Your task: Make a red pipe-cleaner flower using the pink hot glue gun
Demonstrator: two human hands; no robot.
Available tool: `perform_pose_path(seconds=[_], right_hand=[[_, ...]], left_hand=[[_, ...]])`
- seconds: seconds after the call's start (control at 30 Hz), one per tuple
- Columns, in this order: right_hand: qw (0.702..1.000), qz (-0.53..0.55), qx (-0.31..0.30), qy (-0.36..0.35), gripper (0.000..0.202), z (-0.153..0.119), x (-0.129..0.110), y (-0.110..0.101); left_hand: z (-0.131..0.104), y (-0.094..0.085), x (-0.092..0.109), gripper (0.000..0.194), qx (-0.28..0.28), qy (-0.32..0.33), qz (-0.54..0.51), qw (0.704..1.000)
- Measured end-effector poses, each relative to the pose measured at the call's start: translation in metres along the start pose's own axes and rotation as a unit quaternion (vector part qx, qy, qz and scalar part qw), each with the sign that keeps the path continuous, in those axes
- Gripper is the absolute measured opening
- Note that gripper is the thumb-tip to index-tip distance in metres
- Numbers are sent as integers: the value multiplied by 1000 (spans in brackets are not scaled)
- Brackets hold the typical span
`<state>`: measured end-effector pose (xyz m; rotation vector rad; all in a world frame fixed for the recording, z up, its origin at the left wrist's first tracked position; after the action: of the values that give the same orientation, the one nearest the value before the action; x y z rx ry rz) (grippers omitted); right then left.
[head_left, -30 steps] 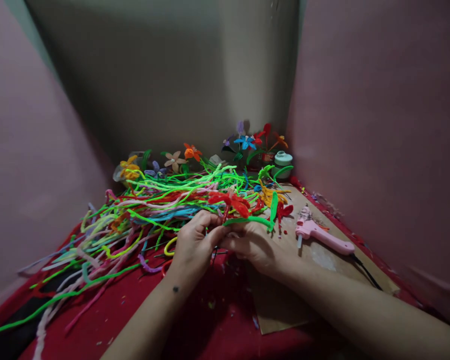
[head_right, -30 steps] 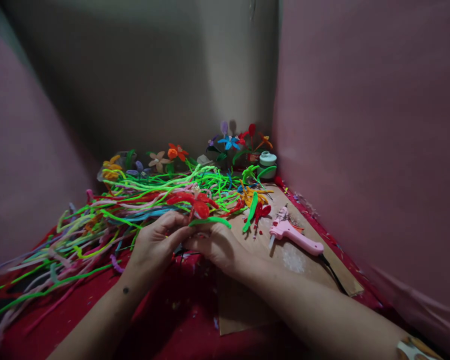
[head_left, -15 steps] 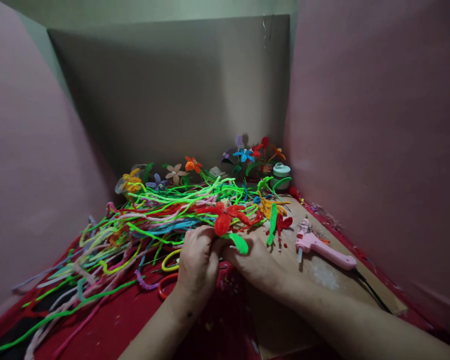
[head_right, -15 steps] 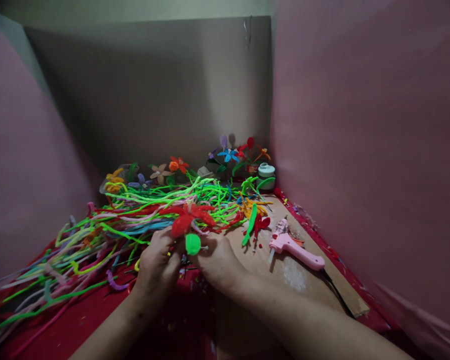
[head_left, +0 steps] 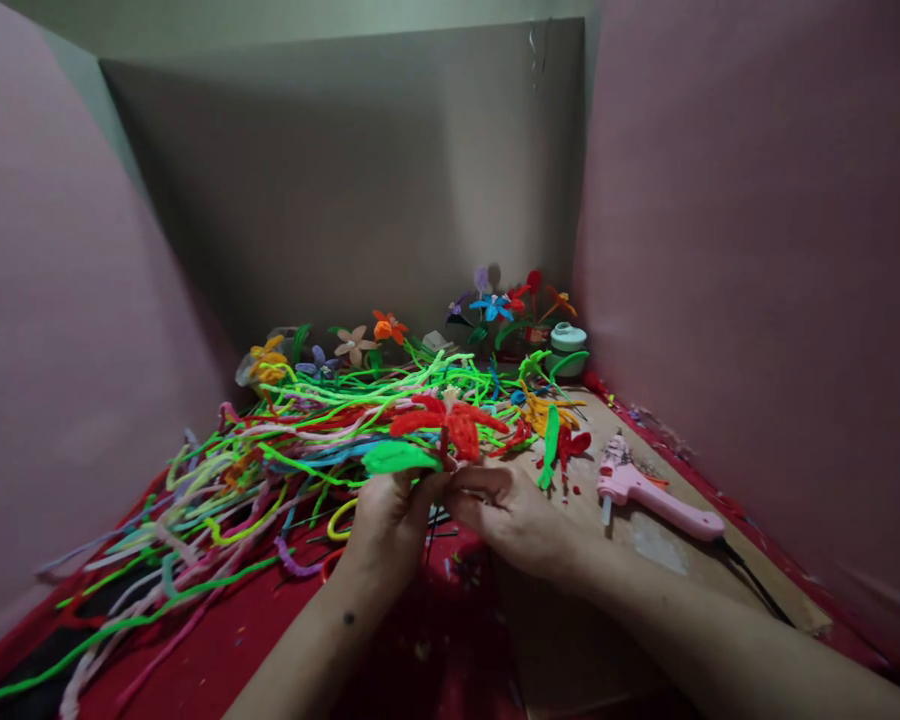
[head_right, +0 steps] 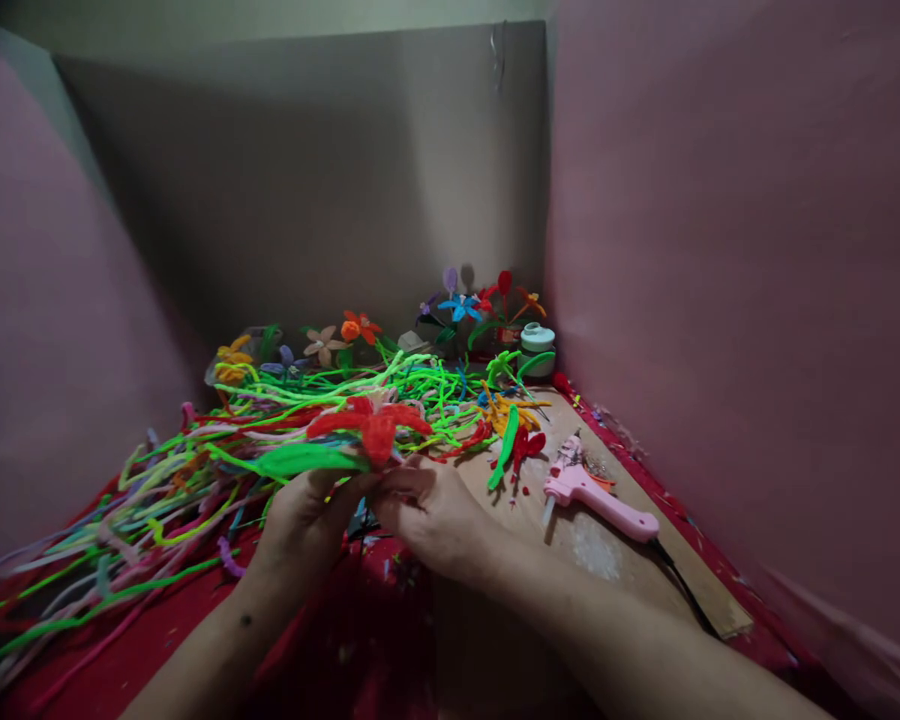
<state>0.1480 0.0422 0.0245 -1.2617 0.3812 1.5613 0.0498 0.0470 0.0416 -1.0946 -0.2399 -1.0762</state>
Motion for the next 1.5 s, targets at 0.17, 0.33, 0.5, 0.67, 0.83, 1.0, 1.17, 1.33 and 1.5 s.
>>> perform_pose_path(seconds=[0.17, 0.33, 0.5, 0.67, 0.83, 1.0, 1.17, 1.33, 1.5], right_hand=[[994, 100, 3, 33, 13, 1, 11, 0], [936, 320, -22, 145, 9, -7, 36, 23], [909, 401, -10, 117, 6, -11, 36, 27], [929, 353, 45, 102, 11, -12, 35, 14], [961, 257, 78, 66, 12, -9, 27, 2], [983, 142, 103, 46, 13, -8, 17, -6], [990, 83, 105, 34, 13, -5, 14, -8], [991, 81, 98, 43, 15, -5, 19, -7], [980, 170, 89, 49, 19, -5, 22, 2]], left_hand=[[0, 5, -12, 7, -23, -103, -199, 974], [-7, 14, -17, 2, -19, -128, -420, 898], [-5, 22, -11, 6, -56, -122, -519, 844], [-3, 22, -17, 15, -52, -123, -518, 845], [-4, 26, -37, 14, -24, -158, -487, 859], [-3, 27, -40, 8, -46, -176, -415, 891], [-2, 25, -27, 15, -72, -189, -356, 912], [0, 17, -18, 13, -53, -153, -283, 945], [1, 14, -8, 11, -106, -117, -240, 958]])
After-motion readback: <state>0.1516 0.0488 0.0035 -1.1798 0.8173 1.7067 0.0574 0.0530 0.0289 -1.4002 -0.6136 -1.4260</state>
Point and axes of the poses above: each hand's wrist, its own z-axis towards the middle knuckle, its own y-axis out of the palm, x = y × z, the point moved 9 cm from there along z, towards the middle knuckle, and after that the axes turned 9 degrees about -x, right-handed, at the moved point
